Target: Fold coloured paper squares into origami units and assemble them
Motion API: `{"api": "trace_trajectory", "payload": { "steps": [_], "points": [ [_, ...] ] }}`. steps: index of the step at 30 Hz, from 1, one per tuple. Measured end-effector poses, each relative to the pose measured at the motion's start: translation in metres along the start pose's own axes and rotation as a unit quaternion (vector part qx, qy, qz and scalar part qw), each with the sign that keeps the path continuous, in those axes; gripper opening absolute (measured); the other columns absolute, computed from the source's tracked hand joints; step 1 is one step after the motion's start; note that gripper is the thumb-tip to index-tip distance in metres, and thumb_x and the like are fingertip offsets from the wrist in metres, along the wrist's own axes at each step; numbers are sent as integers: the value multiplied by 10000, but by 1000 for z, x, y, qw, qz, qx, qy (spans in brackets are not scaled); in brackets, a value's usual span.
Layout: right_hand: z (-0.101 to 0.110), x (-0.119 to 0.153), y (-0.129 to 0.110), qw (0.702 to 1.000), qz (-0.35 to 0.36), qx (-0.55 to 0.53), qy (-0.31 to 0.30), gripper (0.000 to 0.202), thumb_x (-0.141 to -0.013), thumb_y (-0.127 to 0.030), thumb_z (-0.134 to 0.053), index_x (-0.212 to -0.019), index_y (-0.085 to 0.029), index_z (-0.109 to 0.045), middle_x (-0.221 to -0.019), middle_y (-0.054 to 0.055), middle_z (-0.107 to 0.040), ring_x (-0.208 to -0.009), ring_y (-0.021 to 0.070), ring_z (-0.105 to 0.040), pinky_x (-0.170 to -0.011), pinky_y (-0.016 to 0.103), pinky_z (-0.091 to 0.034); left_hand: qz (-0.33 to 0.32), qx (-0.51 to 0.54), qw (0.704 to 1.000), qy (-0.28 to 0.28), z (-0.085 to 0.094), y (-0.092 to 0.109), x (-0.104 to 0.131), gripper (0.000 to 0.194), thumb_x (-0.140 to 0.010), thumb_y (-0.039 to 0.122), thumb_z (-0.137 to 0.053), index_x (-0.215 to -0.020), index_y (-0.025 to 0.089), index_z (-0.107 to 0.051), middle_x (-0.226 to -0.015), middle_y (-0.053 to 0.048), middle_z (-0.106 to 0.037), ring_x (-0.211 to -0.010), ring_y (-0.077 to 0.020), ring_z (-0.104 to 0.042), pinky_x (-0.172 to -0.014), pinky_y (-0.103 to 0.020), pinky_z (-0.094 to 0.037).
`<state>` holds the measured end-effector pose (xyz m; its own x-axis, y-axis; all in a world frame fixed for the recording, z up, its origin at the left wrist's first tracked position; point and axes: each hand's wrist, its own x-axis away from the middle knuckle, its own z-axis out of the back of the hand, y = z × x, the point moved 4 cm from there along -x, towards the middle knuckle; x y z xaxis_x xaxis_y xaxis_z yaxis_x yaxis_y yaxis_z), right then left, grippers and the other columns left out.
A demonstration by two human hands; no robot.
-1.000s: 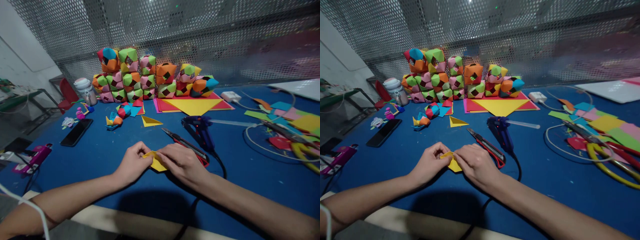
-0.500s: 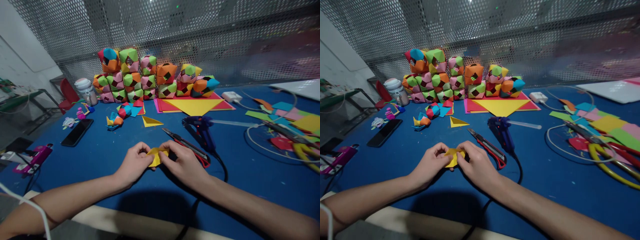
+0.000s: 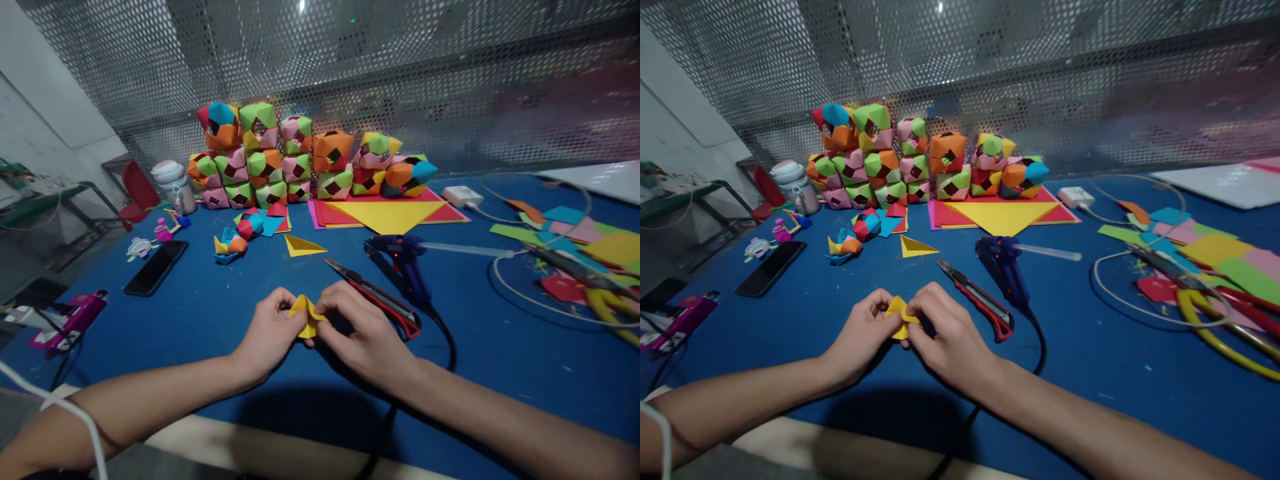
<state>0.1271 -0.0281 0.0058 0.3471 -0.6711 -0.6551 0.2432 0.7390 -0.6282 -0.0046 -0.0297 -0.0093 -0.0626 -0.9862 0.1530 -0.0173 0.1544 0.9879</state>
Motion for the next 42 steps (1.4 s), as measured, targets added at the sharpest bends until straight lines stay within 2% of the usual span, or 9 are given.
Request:
{"api": "trace_trajectory", "payload": {
  "steps": [3, 6, 9, 13, 23, 28, 32, 37, 42],
  "points": [
    [0, 0, -3, 999, -6, -18, -29, 85, -850, -147, -481, -846, -186, -556, -830, 49, -534, -776, 155, -538, -677, 291, -464, -6, 8, 1000, 10, 1, 0, 0, 178, -682, 138, -609, -675, 162, -433, -560, 89, -508, -500, -60, -548, -492, -169, -447],
    [1, 0, 2, 997, -54, -33, -34, 133, -888, -186, -462, -810, -191, -571, -826, 41, -552, -784, 146, -549, -702, 286, -466, 1, 11, 1000, -5, 1, -4, -1, 194, -711, 198, -622, -705, 167, -431, -585, 78, -536, -496, -74, -560, -506, -201, -471],
    [0, 1, 11, 993, -107, -31, -24, 56, -865, -219, -516, -865, -189, -564, -825, 35, -578, -766, 149, -558, -687, 287, -475, -4, 6, 1000, -20, 2, -6, -2, 230, -739, 263, -632, -729, 172, -421, -613, 62, -566, -504, -85, -573, -523, -222, -479],
    [-4, 1, 16, 986, -153, -34, -51, 107, -873, -232, -499, -895, -182, -592, -831, 35, -613, -741, 146, -577, -680, 290, -481, -12, -7, 1000, -24, 1, -6, -1, 226, -759, 275, -622, -743, 169, -423, -627, 52, -578, -516, -84, -585, -536, -215, -473],
    [-1, 0, 13, 987, -158, -26, -30, 93, -847, -189, -506, -791, -177, -580, -733, 13, -607, -647, 127, -569, -581, 250, -458, 0, -1, 999, -52, -1, -3, 2, 193, -757, 274, -611, -782, 169, -451, -639, 42, -579, -541, -98, -596, -558, -221, -455],
    [0, 0, 11, 992, -126, -5, -19, 99, -848, -171, -501, -778, -177, -571, -725, 16, -596, -654, 129, -562, -596, 253, -453, 5, 2, 998, -70, -3, -1, 3, 209, -751, 268, -618, -796, 173, -438, -619, 37, -579, -561, -105, -591, -564, -218, -434],
    [0, 0, 8, 996, -91, 7, -20, 89, -853, -166, -492, -824, -180, -576, -760, 32, -607, -689, 140, -575, -625, 264, -468, -4, -4, 998, -65, -2, -4, 1, 257, -757, 338, -639, -784, 173, -445, -610, 41, -570, -541, -98, -570, -551, -218, -430],
    [0, 0, 9, 995, -100, 27, -12, 59, -837, -176, -526, -835, -180, -585, -756, 27, -635, -680, 141, -597, -617, 257, -482, -11, -10, 999, -50, 0, -5, 1, 264, -750, 366, -645, -795, 177, -466, -622, 49, -560, -542, -99, -561, -554, -224, -438],
    [2, 0, 8, 996, -76, 40, -7, 95, -853, -165, -511, -814, -173, -597, -737, 25, -651, -676, 142, -609, -626, 265, -481, -39, -86, 995, -32, 3, -1, 1, 191, -769, 331, -616, -793, 151, -556, -654, 34, -535, -591, -87, -502, -556, -201, -379]
  ]
}}
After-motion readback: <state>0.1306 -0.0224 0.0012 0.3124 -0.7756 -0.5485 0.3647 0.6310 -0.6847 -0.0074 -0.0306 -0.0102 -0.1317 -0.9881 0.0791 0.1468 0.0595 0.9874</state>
